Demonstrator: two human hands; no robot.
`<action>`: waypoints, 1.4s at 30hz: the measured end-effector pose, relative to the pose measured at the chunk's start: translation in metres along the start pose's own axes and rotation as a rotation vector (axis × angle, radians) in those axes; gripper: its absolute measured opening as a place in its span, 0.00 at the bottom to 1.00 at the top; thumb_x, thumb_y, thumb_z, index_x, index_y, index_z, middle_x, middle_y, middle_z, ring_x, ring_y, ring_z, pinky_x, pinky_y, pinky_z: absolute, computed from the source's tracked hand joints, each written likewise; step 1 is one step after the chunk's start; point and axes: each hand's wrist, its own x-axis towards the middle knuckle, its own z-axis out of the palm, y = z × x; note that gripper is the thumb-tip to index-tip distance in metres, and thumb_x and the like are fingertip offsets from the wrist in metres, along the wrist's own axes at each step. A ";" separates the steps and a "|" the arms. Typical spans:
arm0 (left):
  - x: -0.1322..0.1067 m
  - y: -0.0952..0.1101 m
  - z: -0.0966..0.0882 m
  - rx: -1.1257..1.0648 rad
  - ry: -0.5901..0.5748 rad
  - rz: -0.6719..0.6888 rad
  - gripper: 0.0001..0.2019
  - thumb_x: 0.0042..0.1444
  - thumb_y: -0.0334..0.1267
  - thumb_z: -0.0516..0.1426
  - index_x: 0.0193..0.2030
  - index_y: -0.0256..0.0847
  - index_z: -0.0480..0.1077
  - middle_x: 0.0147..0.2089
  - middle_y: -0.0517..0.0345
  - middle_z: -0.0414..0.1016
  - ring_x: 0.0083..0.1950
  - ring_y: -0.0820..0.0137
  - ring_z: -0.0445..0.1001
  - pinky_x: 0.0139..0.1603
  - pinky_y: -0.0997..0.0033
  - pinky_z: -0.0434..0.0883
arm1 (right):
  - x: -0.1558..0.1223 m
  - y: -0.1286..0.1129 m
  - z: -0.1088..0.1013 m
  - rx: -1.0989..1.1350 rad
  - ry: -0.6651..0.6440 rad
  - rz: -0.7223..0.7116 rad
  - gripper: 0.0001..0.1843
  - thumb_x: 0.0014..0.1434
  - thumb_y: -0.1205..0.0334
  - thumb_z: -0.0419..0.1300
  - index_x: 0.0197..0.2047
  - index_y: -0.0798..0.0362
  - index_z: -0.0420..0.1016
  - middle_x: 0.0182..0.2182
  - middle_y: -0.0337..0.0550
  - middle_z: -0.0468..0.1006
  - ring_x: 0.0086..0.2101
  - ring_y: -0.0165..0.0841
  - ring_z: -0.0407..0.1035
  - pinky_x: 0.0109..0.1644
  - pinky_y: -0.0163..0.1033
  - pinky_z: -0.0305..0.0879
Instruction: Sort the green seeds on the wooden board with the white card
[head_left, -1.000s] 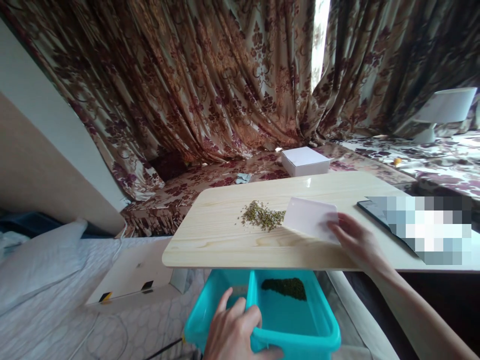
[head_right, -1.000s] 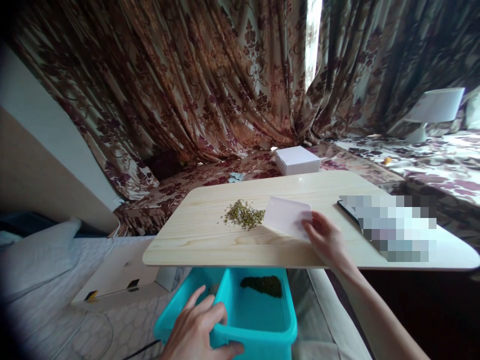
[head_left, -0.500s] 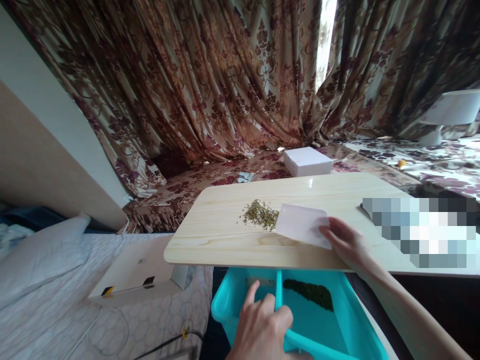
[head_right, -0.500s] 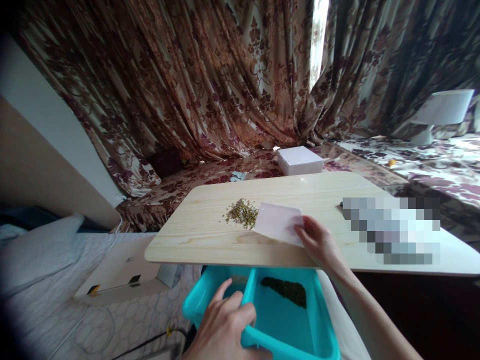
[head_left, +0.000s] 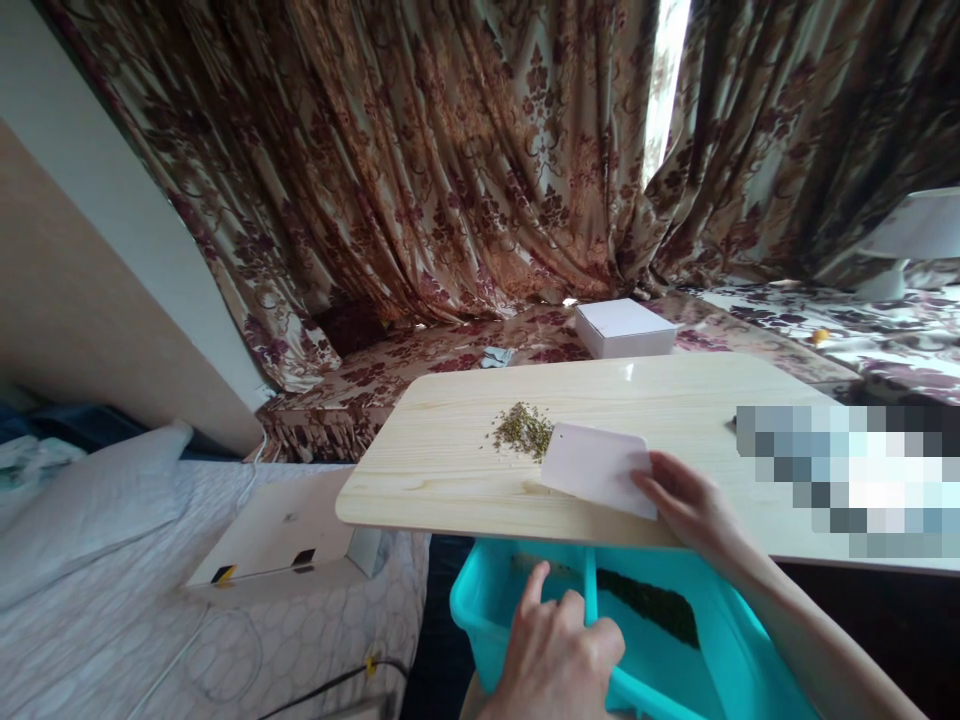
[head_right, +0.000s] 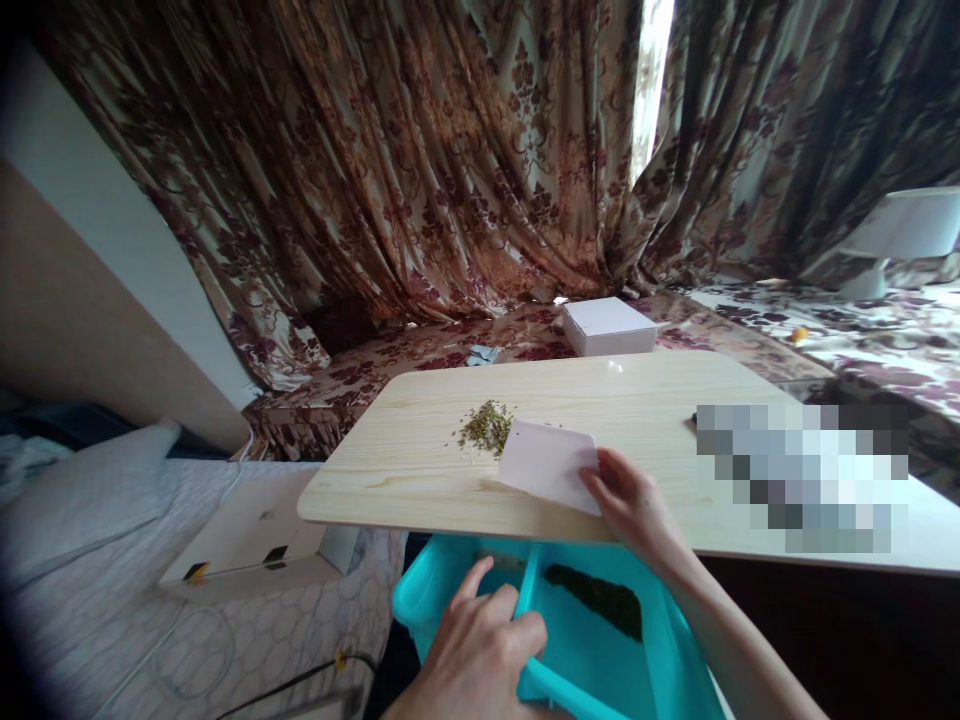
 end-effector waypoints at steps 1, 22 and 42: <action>0.000 0.001 0.000 0.003 -0.005 0.000 0.23 0.40 0.64 0.64 0.31 0.46 0.76 0.29 0.58 0.74 0.34 0.65 0.77 0.64 0.52 0.58 | -0.004 -0.003 0.004 0.014 -0.031 -0.004 0.19 0.45 0.43 0.65 0.30 0.50 0.73 0.25 0.43 0.79 0.27 0.36 0.73 0.27 0.37 0.70; -0.061 -0.074 0.014 0.130 0.206 0.041 0.09 0.53 0.42 0.59 0.28 0.47 0.62 0.25 0.67 0.62 0.25 0.70 0.70 0.57 0.51 0.67 | 0.026 0.006 -0.012 0.015 0.101 -0.036 0.16 0.48 0.48 0.63 0.35 0.50 0.73 0.31 0.47 0.83 0.33 0.40 0.78 0.35 0.41 0.74; -0.059 -0.072 0.006 0.027 0.166 -0.019 0.15 0.49 0.50 0.63 0.28 0.45 0.63 0.26 0.68 0.62 0.27 0.70 0.71 0.58 0.47 0.66 | 0.020 -0.002 -0.008 -0.023 0.038 -0.048 0.16 0.48 0.47 0.64 0.33 0.50 0.74 0.29 0.45 0.83 0.31 0.39 0.78 0.32 0.39 0.73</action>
